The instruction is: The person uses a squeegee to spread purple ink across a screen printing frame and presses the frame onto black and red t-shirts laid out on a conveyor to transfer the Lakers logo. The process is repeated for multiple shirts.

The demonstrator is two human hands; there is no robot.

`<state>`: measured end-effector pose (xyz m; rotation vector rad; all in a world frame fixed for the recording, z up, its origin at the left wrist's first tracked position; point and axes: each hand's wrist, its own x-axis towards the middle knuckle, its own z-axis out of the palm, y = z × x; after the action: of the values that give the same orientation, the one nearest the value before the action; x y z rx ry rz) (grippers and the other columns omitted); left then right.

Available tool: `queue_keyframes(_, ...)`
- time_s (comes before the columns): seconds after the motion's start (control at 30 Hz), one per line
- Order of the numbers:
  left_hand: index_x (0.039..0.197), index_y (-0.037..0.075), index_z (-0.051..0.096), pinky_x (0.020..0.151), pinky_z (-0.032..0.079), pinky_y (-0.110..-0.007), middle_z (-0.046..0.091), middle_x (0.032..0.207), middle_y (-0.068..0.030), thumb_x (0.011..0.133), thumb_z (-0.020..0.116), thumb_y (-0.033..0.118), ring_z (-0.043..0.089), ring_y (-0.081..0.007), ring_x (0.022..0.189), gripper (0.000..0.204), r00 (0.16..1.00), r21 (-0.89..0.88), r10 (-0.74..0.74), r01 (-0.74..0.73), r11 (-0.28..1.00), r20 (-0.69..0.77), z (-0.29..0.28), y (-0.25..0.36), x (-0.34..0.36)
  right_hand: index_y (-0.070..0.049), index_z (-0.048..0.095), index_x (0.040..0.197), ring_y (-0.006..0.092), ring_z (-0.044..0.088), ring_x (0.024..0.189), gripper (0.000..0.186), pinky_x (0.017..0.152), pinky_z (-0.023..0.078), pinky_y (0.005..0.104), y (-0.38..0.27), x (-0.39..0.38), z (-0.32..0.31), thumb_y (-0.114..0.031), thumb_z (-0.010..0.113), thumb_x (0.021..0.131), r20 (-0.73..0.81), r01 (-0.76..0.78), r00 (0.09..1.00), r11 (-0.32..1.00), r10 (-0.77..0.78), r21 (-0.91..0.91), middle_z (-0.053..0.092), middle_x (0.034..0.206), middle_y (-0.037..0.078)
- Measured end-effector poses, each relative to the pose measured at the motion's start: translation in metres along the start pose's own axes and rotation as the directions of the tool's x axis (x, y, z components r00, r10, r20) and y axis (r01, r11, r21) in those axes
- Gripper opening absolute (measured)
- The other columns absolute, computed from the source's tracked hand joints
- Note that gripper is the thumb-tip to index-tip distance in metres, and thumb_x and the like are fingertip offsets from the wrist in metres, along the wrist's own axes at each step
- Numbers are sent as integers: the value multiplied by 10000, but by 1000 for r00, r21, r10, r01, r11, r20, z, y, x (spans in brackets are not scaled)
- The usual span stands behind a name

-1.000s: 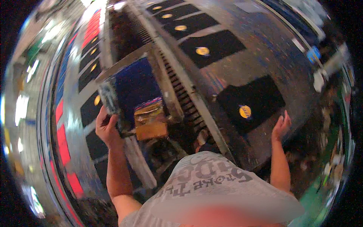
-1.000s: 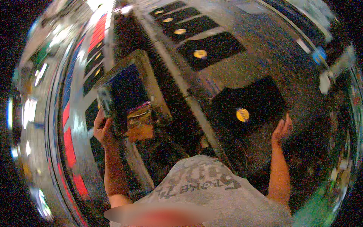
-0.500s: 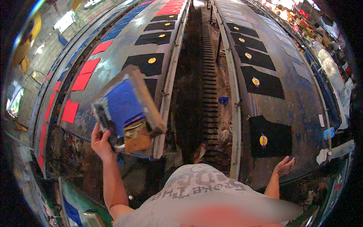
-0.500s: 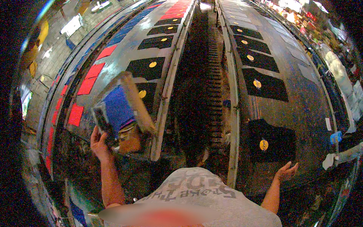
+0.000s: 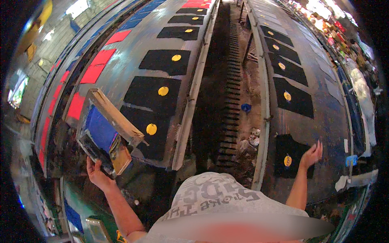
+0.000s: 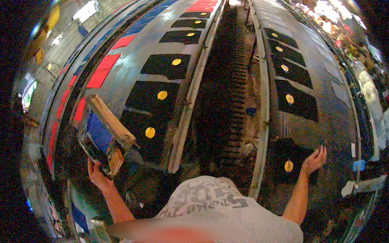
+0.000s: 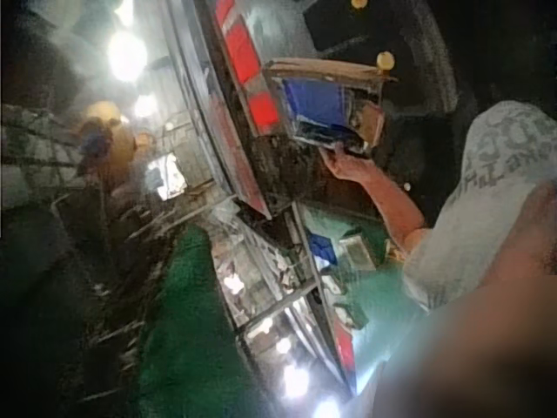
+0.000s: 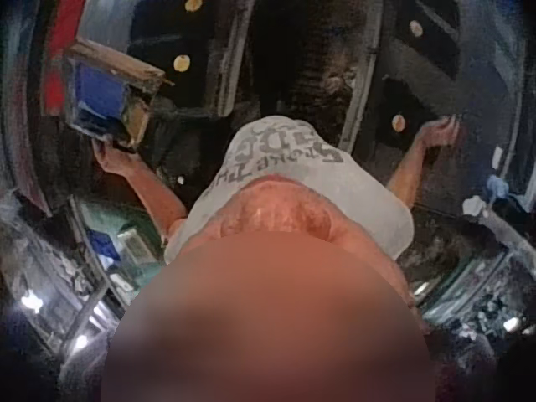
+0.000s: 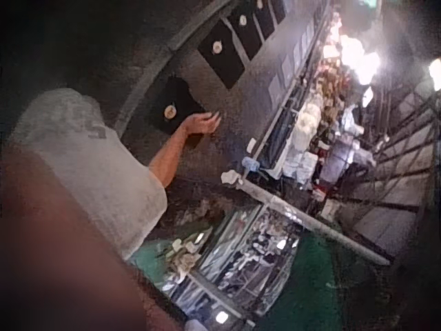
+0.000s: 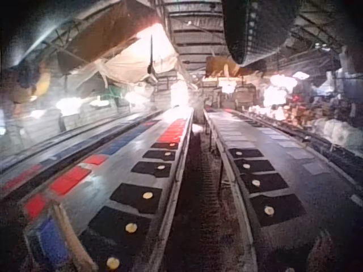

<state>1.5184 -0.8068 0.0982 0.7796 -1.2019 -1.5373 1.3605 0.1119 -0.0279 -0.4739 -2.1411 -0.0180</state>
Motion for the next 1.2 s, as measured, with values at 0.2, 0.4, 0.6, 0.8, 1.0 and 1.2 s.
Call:
queue_keyframes(0.2,1543,-48,598,1098,571,-395,705,1420,-163,917,681,-129,701,-283,1239,637,986,104,107,-95,990,-124,-36,22,-41,-49,710,1449,391,539,1493,380,1274,377,538,-198,77,89,-192,628,1107,-16,333,931,834,-364,440,638,1570,188)
queue_keyframes(0.4,1518,-60,608,1107,564,-417,678,1454,-184,918,713,-57,687,-301,1261,609,926,331,238,-135,934,-292,-112,35,-120,-60,712,1445,397,538,1501,399,1270,401,525,-377,69,128,-115,690,1051,-123,523,673,352,-729,776,630,1581,187)
queue_keyframes(0.6,1523,-105,574,1113,566,-446,666,1484,-203,888,729,-75,681,-320,1286,654,838,246,244,-136,960,-487,-147,48,-188,-80,629,1535,412,533,1506,551,1274,396,522,-551,15,82,-189,758,1011,-286,447,398,-88,-872,890,574,1630,193)
queue_keyframes(0.8,1500,-77,619,1119,566,-440,662,1509,-202,880,757,-75,674,-305,1310,635,718,254,229,-75,964,-657,-181,34,-220,-142,522,1630,373,403,1615,700,1305,351,531,-681,-61,-1,-290,782,997,-402,373,122,-334,-907,866,461,1730,118)
queue_keyframes(1.0,1510,-68,626,1171,522,-436,664,1532,-190,865,796,-70,644,-294,1372,667,633,361,252,46,932,-732,-205,10,-238,-156,477,1666,386,359,1634,665,1319,321,523,-768,-151,-23,-393,698,1086,-444,357,-73,-439,-893,824,414,1758,125)
queue_keyframes(1.2,1518,-70,614,1195,502,-439,624,1588,-196,873,777,-94,628,-306,1400,666,571,276,180,86,957,-801,-209,1,-256,-147,493,1654,432,386,1612,688,1310,347,564,-799,-200,-10,-501,659,1088,-441,336,-191,-480,-877,810,447,1729,166)
